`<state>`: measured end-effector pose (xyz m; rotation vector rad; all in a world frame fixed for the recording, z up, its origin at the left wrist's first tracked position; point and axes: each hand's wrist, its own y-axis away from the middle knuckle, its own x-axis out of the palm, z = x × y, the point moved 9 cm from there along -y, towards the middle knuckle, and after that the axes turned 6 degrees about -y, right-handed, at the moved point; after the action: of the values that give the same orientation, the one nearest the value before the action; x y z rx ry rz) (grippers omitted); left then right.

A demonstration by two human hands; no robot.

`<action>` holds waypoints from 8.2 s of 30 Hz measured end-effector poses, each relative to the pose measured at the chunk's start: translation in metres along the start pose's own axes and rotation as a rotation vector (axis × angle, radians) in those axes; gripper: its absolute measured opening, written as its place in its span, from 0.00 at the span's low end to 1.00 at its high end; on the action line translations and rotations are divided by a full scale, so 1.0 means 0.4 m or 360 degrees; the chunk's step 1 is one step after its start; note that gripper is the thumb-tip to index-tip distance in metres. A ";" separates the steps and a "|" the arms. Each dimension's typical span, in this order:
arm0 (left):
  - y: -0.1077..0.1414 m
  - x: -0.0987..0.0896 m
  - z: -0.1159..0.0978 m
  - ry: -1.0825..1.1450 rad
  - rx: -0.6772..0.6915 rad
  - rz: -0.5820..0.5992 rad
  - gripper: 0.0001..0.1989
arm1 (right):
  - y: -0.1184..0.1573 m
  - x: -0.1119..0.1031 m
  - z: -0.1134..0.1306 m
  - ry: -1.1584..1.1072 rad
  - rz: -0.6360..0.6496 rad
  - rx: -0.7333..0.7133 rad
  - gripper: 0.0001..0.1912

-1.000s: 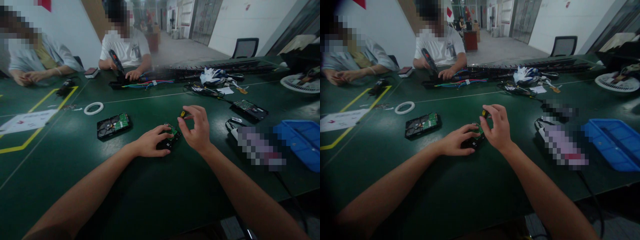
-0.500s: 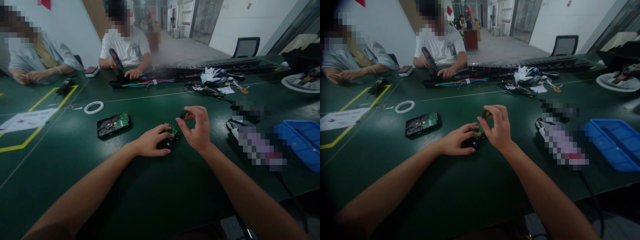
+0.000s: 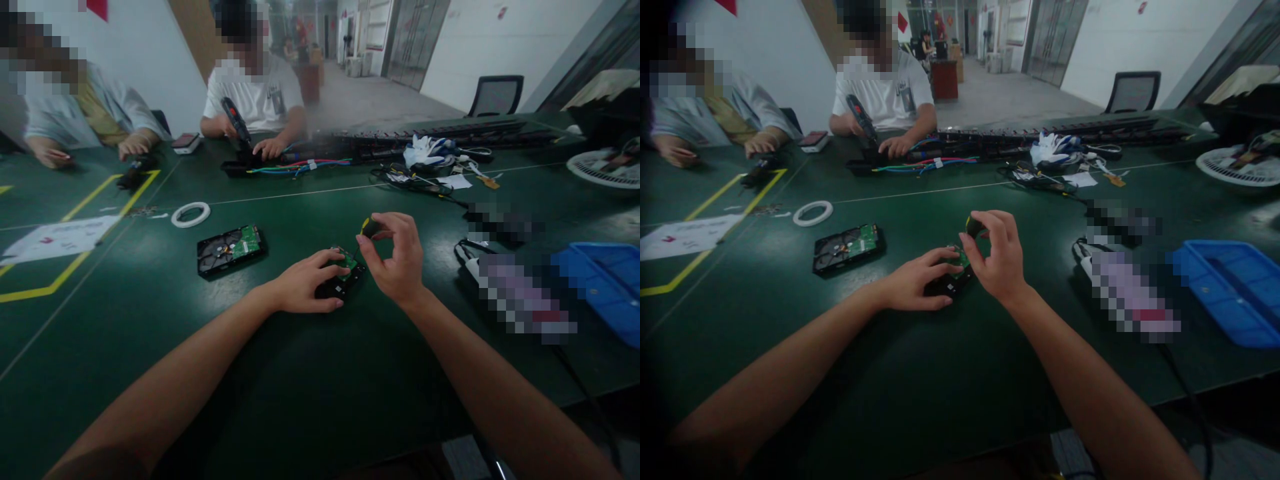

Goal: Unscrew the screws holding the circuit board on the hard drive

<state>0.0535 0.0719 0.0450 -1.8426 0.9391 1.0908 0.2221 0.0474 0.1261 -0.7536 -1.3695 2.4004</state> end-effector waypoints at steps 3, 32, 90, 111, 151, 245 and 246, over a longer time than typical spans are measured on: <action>0.000 0.000 -0.001 -0.0008 0.0012 0.0002 0.34 | -0.002 -0.003 -0.001 0.0036 -0.0016 -0.0009 0.23; -0.002 0.000 0.000 0.0018 0.0008 0.0019 0.34 | -0.010 -0.005 0.007 0.0062 0.0003 -0.0028 0.22; -0.001 0.000 0.001 0.0016 0.0004 -0.0022 0.34 | 0.008 0.011 -0.011 -0.0052 0.0025 0.0052 0.25; -0.004 -0.003 -0.004 0.0011 0.0025 -0.0022 0.34 | -0.004 -0.003 -0.008 0.0004 -0.0003 0.0000 0.24; -0.002 0.003 0.001 0.0016 0.0015 0.0003 0.34 | 0.001 0.017 -0.010 -0.0010 0.0118 0.0030 0.26; -0.005 -0.001 0.000 0.0009 0.0011 0.0004 0.34 | 0.037 0.035 -0.034 0.0115 0.0158 0.0001 0.37; -0.005 -0.001 0.000 0.0005 0.0010 0.0008 0.34 | 0.037 0.034 -0.033 0.0121 0.0152 -0.0006 0.38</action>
<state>0.0552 0.0728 0.0459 -1.8382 0.9489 1.0868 0.2188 0.0558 0.1038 -0.9212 -1.3376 2.4143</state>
